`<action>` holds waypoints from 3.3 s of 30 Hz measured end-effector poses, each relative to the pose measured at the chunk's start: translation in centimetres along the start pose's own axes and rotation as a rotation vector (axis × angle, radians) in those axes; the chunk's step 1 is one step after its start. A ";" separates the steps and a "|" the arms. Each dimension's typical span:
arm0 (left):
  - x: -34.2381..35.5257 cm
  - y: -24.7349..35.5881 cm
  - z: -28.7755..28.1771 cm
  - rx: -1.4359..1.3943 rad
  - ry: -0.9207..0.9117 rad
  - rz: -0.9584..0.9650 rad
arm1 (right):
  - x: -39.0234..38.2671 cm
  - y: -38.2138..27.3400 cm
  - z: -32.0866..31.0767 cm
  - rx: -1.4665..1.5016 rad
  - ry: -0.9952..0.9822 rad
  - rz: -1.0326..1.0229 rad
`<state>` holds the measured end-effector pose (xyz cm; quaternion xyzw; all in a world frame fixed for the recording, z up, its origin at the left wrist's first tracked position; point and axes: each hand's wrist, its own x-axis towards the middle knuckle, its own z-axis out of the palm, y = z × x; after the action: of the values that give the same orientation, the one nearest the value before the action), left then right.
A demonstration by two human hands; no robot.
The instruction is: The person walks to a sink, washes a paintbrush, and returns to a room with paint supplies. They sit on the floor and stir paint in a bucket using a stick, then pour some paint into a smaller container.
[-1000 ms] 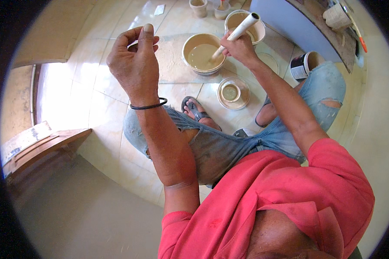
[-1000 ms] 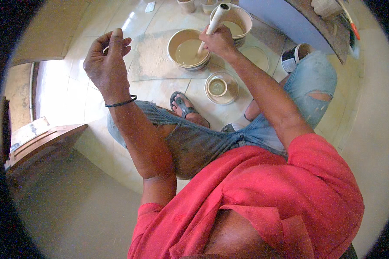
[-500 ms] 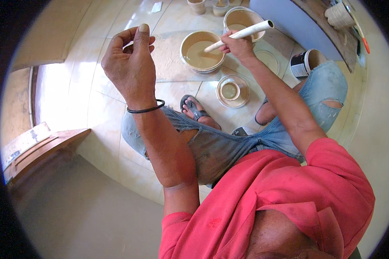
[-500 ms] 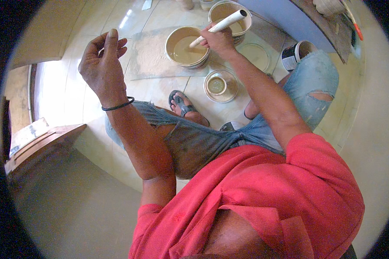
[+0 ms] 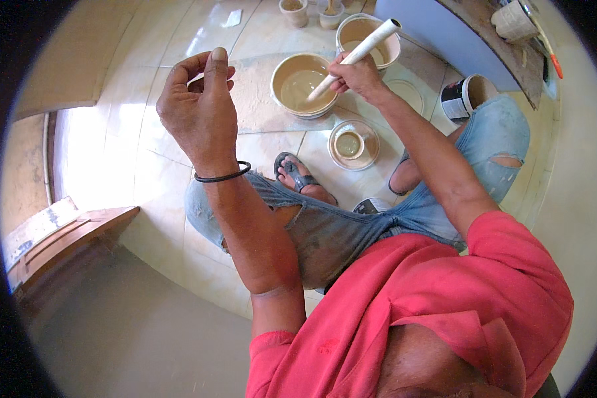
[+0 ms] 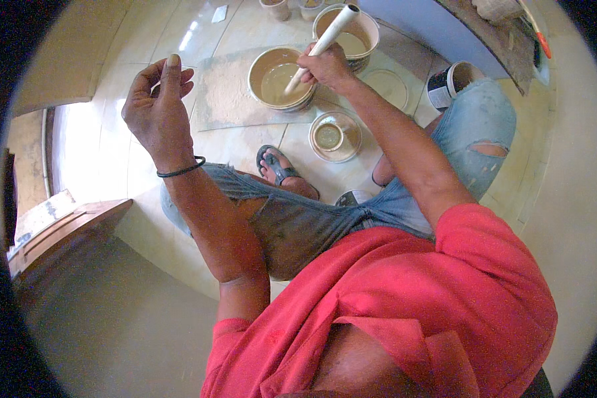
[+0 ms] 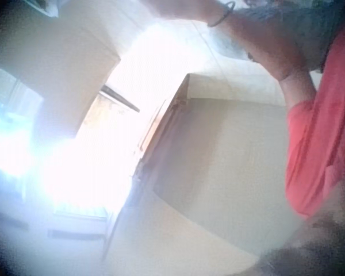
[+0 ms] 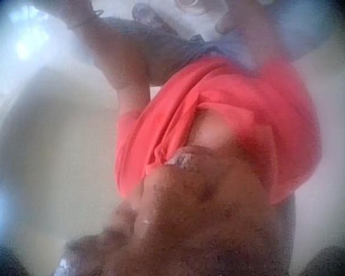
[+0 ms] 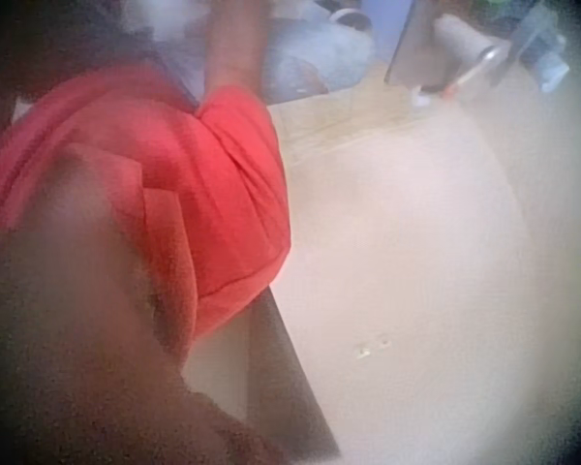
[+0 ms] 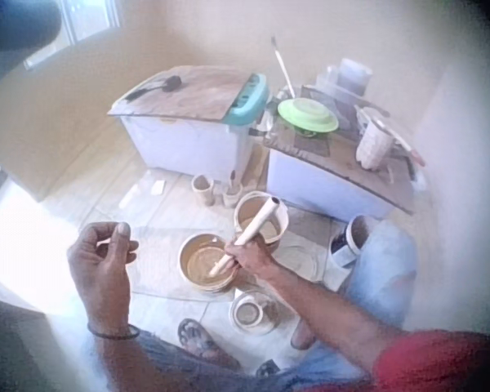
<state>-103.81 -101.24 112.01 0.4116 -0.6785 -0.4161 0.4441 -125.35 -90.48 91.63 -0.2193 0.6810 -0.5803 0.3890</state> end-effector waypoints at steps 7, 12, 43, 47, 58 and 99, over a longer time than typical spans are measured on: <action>-0.4 -0.6 0.3 0.052 -0.006 0.005 | 1.4 2.0 -0.2 -0.136 0.137 -0.101; -0.4 -0.2 0.5 0.012 -0.015 -0.010 | -0.3 -0.7 -0.4 -0.017 0.043 -0.001; -1.3 -2.5 1.3 0.029 -0.543 -0.013 | 1.7 3.4 2.8 -0.396 -0.180 -0.324; -3.3 -4.7 5.0 0.314 -0.637 0.325 | -1.2 2.8 3.7 0.051 -0.363 -0.503; -3.0 -6.7 6.3 0.475 -0.404 0.101 | -6.5 -13.3 -3.1 -1.639 -0.840 -0.390; -1.2 -11.3 10.5 0.094 -0.433 -0.239 | -13.4 -7.7 -9.7 -1.348 -0.728 -0.704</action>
<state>-111.28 -101.55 98.43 0.4105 -0.7229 -0.5120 0.2162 -126.08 -76.24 102.97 -0.7775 0.6057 -0.0303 0.1664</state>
